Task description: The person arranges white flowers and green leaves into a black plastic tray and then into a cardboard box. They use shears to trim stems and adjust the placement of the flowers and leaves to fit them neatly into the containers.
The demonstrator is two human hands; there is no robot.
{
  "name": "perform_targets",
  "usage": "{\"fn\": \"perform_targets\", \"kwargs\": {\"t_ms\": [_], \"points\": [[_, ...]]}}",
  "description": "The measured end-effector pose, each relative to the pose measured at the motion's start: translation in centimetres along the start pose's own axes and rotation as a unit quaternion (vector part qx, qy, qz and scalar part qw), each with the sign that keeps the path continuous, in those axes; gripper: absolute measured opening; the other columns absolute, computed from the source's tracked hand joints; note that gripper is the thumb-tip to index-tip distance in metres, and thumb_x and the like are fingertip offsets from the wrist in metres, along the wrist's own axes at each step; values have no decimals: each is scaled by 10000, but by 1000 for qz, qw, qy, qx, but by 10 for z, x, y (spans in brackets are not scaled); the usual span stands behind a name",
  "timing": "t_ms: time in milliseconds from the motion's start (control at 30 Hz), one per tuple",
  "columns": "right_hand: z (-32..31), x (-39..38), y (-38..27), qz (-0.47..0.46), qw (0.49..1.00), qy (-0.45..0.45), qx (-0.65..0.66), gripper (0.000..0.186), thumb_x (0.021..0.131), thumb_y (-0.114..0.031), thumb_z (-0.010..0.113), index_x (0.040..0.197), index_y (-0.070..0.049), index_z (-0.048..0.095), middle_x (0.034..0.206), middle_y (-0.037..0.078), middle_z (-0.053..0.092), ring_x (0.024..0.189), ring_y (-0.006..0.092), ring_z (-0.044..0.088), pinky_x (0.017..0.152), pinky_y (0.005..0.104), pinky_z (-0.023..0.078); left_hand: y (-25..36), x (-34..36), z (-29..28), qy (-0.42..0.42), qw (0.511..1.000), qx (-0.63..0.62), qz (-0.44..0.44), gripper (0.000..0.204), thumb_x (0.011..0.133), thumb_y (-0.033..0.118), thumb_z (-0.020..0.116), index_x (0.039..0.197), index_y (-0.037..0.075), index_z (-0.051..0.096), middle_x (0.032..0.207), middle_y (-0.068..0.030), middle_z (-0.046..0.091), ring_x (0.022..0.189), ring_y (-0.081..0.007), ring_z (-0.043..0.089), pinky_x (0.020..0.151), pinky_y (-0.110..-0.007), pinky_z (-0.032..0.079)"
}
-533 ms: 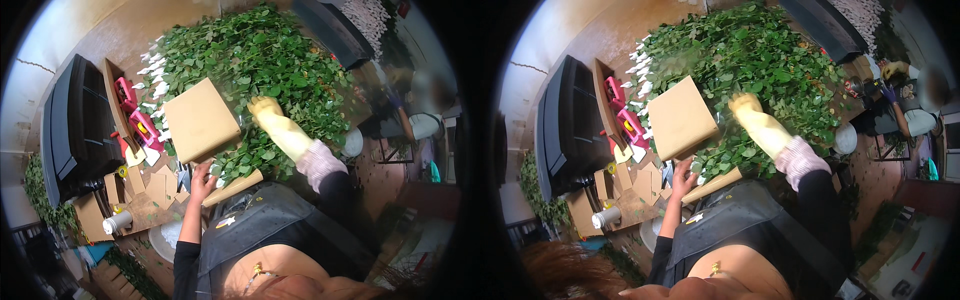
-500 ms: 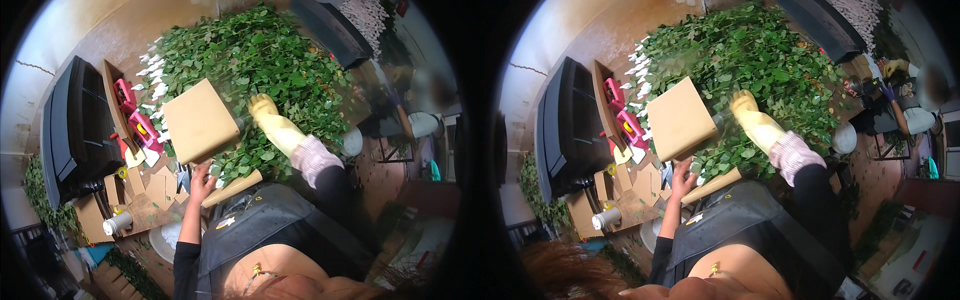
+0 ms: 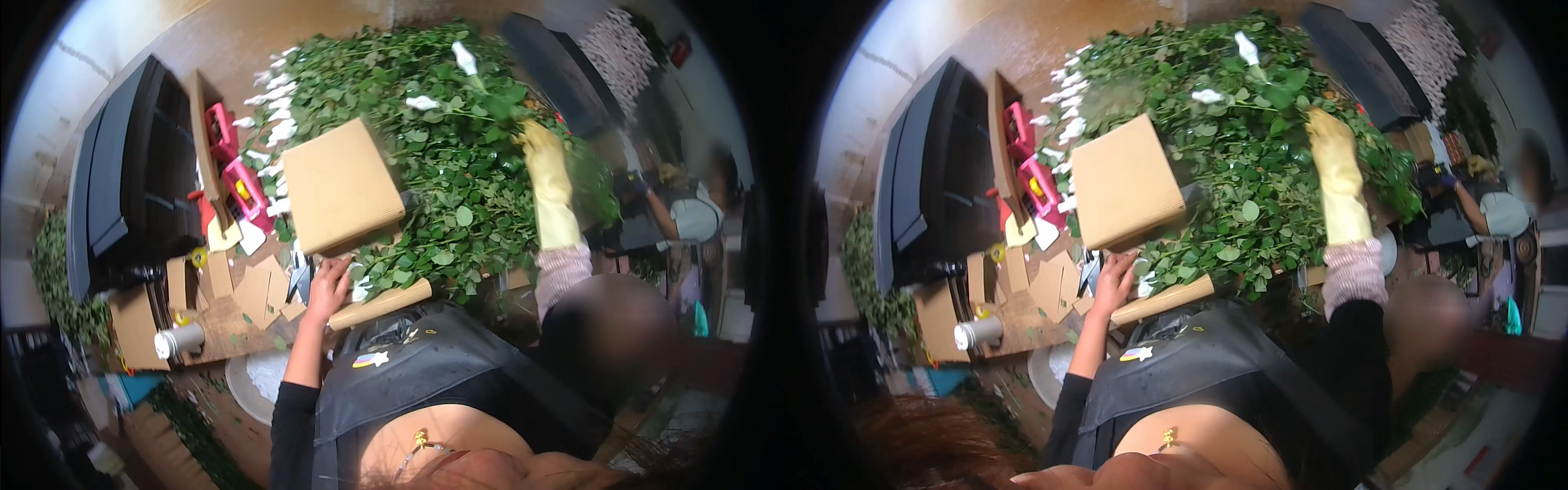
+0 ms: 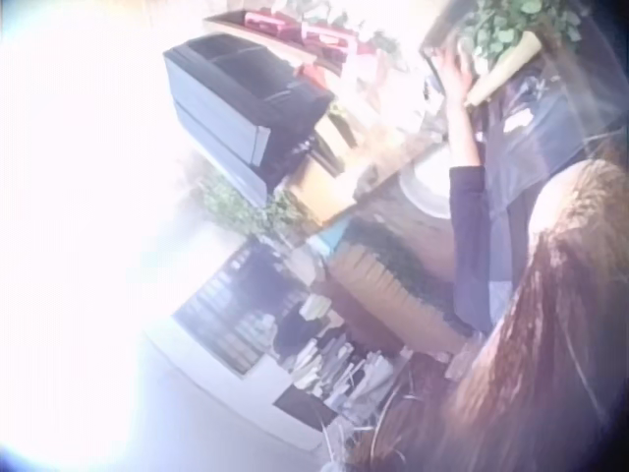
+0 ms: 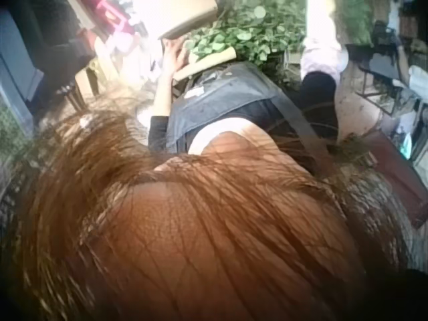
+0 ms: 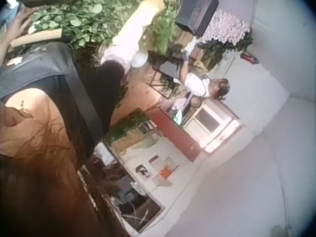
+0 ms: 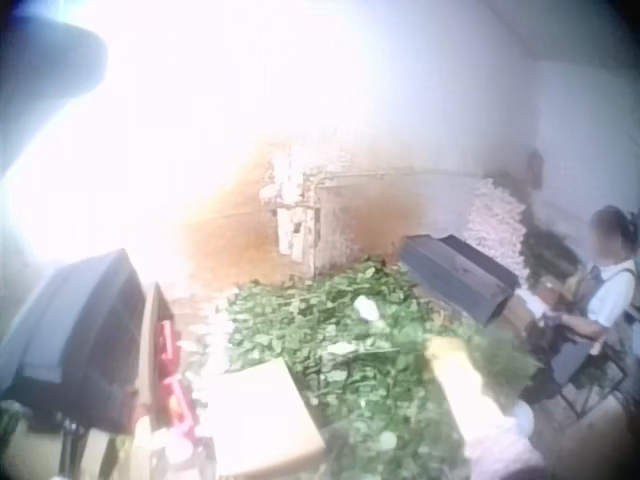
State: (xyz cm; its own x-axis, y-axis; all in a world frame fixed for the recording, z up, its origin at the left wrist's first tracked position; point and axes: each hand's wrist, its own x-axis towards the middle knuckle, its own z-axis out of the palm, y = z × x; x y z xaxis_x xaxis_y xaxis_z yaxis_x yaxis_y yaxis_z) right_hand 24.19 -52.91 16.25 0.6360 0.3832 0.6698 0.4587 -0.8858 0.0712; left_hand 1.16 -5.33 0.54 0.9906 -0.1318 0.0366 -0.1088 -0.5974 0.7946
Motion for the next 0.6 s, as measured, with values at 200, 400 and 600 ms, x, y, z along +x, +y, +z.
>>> {"fn": "perform_targets", "kwargs": {"t_ms": [200,400,600], "points": [[-61,3,-129,-87,949,-100,287,543,634,152,642,1130,-61,694,1213,113,707,993,292,701,778,387,574,-5,6,11,44,998,-33,-23,270,864,131,706,1126,74,730,1082,-143,669,985,-348,639,868,-428,516],[14,-69,-182,-94,938,-270,197,429,692,53,729,1092,-93,682,914,118,717,755,345,676,648,432,551,-25,4,22,71,985,-21,-159,513,841,258,741,1241,-1,550,1095,-211,683,1044,-398,660,924,-439,525],[39,-97,-164,-71,927,-322,178,427,624,73,757,1014,-95,708,973,126,707,853,344,676,747,441,547,-8,0,17,139,982,-97,-78,539,783,151,759,1286,106,571,1237,-170,603,1115,-368,623,928,-425,522]]}}
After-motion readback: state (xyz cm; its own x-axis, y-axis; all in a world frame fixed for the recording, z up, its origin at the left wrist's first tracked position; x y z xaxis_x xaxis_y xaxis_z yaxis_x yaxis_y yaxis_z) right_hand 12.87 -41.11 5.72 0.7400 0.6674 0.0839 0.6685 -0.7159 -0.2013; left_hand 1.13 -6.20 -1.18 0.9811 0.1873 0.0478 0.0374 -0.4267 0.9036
